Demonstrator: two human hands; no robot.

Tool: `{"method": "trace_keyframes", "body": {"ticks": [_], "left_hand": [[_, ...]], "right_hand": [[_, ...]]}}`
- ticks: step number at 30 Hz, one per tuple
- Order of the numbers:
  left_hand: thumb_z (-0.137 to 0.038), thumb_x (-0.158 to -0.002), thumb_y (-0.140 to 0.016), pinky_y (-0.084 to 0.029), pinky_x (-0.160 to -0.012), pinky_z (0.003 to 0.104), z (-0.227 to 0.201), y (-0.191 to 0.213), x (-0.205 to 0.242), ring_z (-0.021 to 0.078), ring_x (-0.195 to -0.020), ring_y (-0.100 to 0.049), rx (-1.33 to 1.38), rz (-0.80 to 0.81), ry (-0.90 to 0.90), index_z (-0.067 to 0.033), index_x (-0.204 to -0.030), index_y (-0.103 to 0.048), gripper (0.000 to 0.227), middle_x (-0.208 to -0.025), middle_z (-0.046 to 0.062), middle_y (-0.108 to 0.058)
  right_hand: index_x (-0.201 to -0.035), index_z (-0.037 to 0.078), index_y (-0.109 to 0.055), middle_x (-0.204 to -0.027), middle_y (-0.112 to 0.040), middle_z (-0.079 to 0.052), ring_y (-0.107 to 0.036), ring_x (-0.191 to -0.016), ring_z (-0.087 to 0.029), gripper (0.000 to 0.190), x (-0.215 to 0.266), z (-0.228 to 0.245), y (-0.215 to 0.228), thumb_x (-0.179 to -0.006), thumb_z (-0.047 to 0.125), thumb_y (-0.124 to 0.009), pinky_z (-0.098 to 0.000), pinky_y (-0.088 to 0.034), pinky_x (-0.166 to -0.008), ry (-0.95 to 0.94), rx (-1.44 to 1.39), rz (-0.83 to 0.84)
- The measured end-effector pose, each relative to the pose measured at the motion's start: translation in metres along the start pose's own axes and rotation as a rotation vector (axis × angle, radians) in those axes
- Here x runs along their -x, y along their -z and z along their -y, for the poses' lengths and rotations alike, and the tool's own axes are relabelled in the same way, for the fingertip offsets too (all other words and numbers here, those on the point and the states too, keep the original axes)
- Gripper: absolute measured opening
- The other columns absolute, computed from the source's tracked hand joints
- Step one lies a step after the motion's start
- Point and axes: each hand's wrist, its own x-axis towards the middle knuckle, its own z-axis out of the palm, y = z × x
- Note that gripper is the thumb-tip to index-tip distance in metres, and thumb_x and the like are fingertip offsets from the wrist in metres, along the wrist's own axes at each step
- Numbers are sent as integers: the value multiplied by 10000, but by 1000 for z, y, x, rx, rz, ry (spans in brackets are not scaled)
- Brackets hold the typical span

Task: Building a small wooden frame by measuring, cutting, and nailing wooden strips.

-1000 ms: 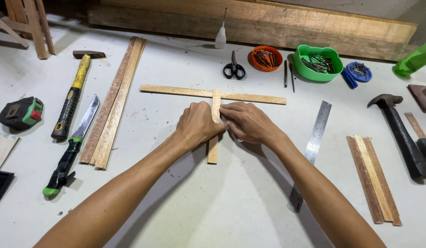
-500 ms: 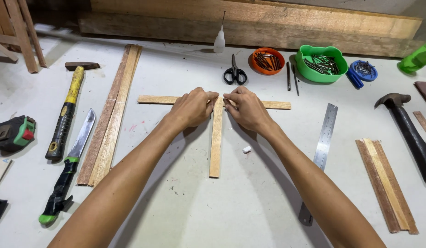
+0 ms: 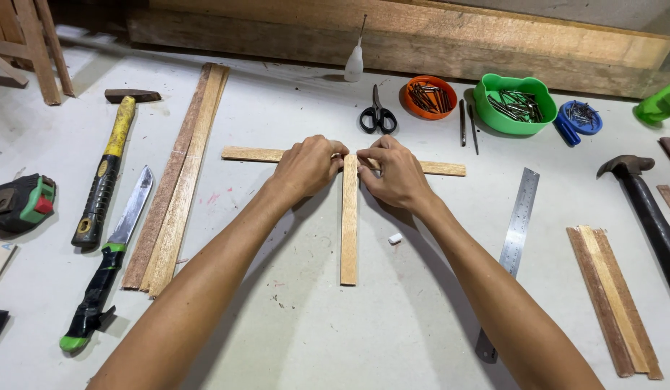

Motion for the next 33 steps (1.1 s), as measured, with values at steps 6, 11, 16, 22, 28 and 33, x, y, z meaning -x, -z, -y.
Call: {"method": "trace_keyframes", "body": {"ticks": [6,11,16,22,28,33], "left_hand": [[-231,-928,-668,-607,-760,411,3,-1,-2,222,-830,-750,24,-13,-20,-190,-1113,-774,218,-953,75,-784],[-231,-929,-667,-615,-764,414,14,-12,-12,212,-815,-759,38,-7,-12,-187,-1124,-779,229,-954,78,-793],[-465,-760,-832,-617,-823,418,3,6,-8,226,-897,-750,78,108,18,-112,-1226,-703,598,-1051,120,-766],[-475,-450,-957,-581,-912,449,9,-2,-8,255,-1064,-704,30,147,-17,-116,-1295,-663,965,-1165,124,-735],[-470,-423,-968,-580,-921,435,4,1,-7,237,-1072,-691,20,131,30,-164,-1279,-676,955,-1158,86,-721],[-515,-470,-933,-591,-925,413,0,4,-2,228,-1079,-697,-9,152,38,-165,-1278,-691,913,-1159,73,-718]], "right_hand": [[-1108,58,-774,-901,-665,-103,-524,-640,-186,416,0,7,10,-812,349,-792,-361,-496,-549,-34,-25,58],[-1118,85,-778,-926,-671,-96,-569,-675,-180,388,0,1,4,-842,357,-786,-352,-517,-571,-25,-16,48],[-1167,110,-769,-992,-681,-88,-623,-718,-180,368,2,-1,6,-875,334,-757,-355,-555,-627,-34,-24,61],[-1209,122,-741,-1078,-661,-109,-633,-753,-189,405,1,3,10,-851,310,-770,-366,-583,-673,-34,-22,115],[-1213,132,-745,-1094,-660,-110,-663,-828,-206,384,3,2,7,-865,293,-762,-384,-586,-729,-35,-27,79],[-1221,108,-744,-1082,-668,-102,-668,-885,-221,379,5,1,5,-883,279,-750,-397,-581,-775,3,0,63]]}}
